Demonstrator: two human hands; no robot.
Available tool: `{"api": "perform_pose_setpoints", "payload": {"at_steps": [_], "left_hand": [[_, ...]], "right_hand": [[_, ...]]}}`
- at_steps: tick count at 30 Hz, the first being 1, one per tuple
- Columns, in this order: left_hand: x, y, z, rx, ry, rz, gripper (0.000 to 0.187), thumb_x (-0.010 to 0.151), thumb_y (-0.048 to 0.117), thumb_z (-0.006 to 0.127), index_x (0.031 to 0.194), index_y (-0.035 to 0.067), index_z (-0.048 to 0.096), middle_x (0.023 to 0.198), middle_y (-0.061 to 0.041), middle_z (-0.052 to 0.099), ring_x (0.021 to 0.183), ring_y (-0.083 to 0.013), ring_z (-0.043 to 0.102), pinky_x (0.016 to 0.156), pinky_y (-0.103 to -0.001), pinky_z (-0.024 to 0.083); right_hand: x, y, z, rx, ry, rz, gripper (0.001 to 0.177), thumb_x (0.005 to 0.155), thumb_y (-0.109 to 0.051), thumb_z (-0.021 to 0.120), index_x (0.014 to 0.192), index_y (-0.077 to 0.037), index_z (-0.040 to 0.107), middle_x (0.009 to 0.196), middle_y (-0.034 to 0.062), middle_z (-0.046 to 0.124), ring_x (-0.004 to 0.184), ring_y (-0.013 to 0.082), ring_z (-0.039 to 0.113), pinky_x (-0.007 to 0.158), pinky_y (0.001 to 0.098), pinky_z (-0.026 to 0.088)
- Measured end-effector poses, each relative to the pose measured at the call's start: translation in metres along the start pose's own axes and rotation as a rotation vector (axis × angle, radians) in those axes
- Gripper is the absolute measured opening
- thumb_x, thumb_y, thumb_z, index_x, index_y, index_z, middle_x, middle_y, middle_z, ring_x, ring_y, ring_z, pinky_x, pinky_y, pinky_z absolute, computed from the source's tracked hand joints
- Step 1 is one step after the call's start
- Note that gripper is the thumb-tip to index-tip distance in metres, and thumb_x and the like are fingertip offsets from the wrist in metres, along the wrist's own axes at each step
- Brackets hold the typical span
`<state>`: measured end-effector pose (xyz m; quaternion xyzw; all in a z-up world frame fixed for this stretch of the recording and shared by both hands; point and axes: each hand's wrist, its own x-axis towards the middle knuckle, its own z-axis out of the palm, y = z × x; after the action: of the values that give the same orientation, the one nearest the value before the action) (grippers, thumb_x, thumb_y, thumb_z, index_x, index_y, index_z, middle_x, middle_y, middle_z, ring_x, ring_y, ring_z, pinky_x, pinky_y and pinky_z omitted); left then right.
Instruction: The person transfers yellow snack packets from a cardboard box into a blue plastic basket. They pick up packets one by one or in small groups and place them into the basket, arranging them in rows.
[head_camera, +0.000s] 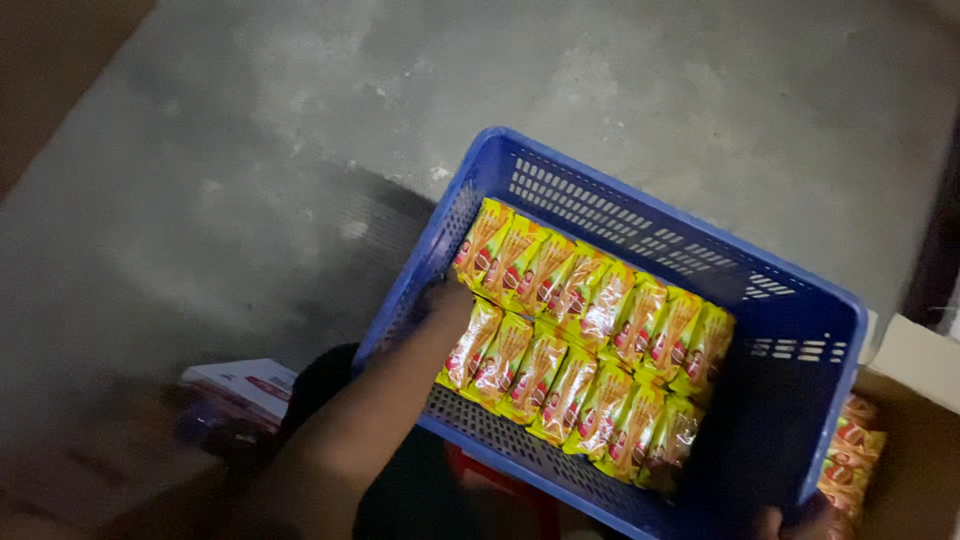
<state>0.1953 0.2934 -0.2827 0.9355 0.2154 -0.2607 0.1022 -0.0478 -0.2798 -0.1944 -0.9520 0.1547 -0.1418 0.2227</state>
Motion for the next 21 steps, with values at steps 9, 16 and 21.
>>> {"api": "perform_pose_setpoints", "payload": {"at_steps": [9,16,21], "left_hand": [[-0.035,-0.007,-0.028,0.421,0.177,0.122,0.042,0.096,0.02,0.053,0.136,0.01,0.054,0.105,-0.004,0.078,0.091,-0.023,0.077,0.071,-0.035,0.056],[-0.074,-0.007,-0.071,0.468,0.076,0.338,0.032,0.096,0.019,0.054,0.119,0.027,0.074,0.137,0.0,0.052,0.129,-0.0273,0.046,0.098,-0.041,0.043],[-0.062,-0.033,-0.055,0.165,0.055,0.422,0.032,0.083,0.024,0.078,0.108,0.019,0.059,0.099,-0.006,0.071,0.094,-0.0316,0.072,0.076,-0.047,0.056]], "right_hand": [[-0.002,-0.096,-0.046,-0.111,-0.101,0.364,0.063,0.083,-0.028,0.051,0.141,-0.003,0.054,0.102,0.0367,0.07,0.098,0.0596,0.063,0.079,0.0605,0.047],[-0.002,-0.066,-0.034,-0.024,-0.095,0.296,0.066,0.081,-0.026,0.052,0.139,0.004,0.054,0.1,0.0341,0.068,0.092,0.0566,0.063,0.075,0.0583,0.046],[-0.002,-0.037,-0.017,-0.185,-0.042,0.288,0.064,0.08,-0.025,0.054,0.14,-0.003,0.055,0.094,0.0364,0.069,0.087,0.0593,0.066,0.075,0.0608,0.048]]}}
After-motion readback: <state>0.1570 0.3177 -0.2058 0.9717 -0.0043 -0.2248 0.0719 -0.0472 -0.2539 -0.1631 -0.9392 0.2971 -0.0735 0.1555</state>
